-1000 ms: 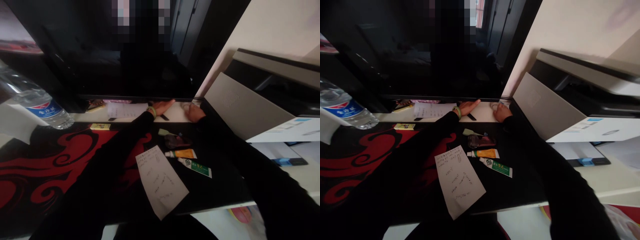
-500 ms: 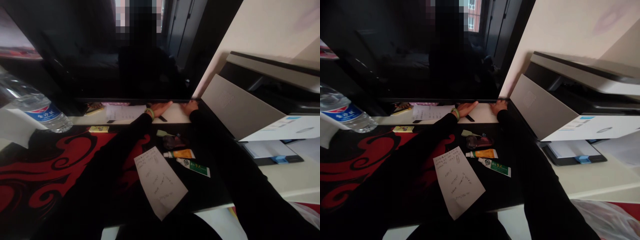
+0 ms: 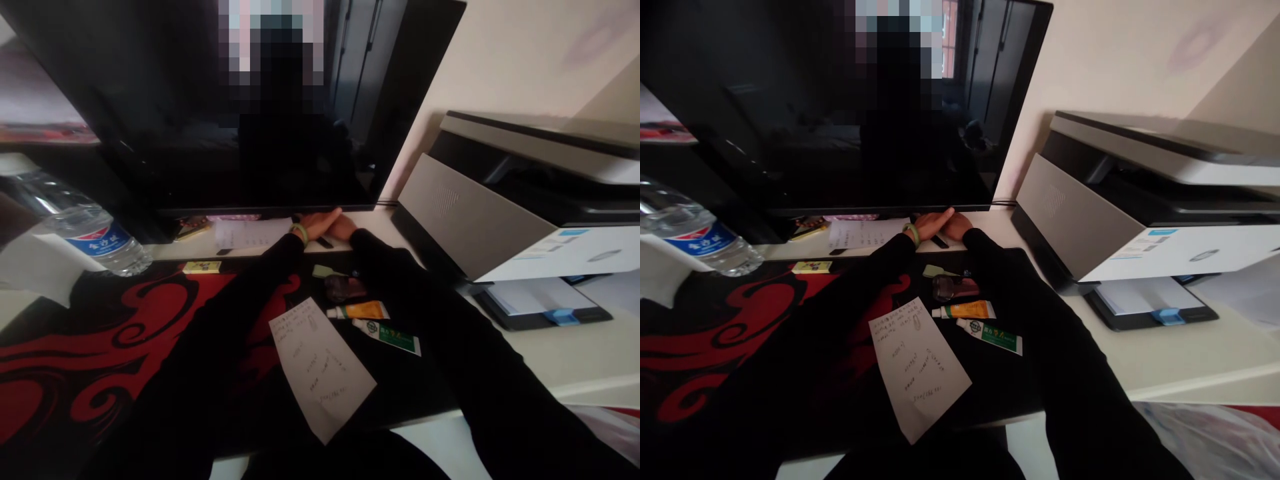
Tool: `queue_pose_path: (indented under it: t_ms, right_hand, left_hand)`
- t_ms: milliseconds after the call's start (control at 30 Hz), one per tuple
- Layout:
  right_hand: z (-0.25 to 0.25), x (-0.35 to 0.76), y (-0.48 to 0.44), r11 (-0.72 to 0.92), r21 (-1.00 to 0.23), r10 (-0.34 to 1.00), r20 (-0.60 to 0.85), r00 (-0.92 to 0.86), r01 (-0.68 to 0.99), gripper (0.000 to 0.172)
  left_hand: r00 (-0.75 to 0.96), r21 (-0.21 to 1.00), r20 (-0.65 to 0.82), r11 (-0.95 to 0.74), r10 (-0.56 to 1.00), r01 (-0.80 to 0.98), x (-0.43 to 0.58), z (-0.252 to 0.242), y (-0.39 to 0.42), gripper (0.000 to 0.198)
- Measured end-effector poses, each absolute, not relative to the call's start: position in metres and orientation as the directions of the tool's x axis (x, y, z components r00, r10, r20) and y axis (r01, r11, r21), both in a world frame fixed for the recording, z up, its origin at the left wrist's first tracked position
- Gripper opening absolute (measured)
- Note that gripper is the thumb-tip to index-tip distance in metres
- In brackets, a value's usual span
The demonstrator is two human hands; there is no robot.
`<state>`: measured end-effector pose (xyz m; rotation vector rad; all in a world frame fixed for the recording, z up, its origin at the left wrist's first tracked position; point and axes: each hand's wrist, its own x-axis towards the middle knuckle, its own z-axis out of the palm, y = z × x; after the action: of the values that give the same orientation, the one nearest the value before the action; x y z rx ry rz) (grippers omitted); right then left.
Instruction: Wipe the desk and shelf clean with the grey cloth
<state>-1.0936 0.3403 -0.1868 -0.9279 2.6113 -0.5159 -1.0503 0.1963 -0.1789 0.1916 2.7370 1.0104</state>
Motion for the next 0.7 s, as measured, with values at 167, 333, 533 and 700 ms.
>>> queue_pose_path:
  t_ms: [167, 333, 533, 700]
  right_hand:
    - [-0.187, -1.086, 0.387, 0.661, -0.537, -0.686, -0.151, -0.711, -0.524, 0.063]
    - [-0.185, -1.085, 0.447, 0.550, -0.651, -0.773, -0.161, -0.613, -0.523, 0.057]
    - [-0.181, -1.084, 0.460, 0.822, -0.328, -0.514, -0.076, -0.855, -0.466, 0.055]
    - [-0.197, -1.095, 0.448, 0.874, -0.177, -0.474, -0.098, -0.875, -0.453, 0.061]
  left_hand:
    - [-0.964, 0.639, -0.175, 0.768, 0.201, 0.044, -1.048, -0.174, 0.196, 0.091]
    - [-0.965, 0.625, -0.171, 0.779, 0.199, 0.050, -1.050, -0.176, 0.198, 0.091]
    - [-0.964, 0.628, -0.179, 0.777, 0.196, 0.041, -1.050, -0.175, 0.199, 0.089]
    - [-0.970, 0.637, -0.163, 0.770, 0.182, 0.037, -1.049, -0.174, 0.200, 0.082]
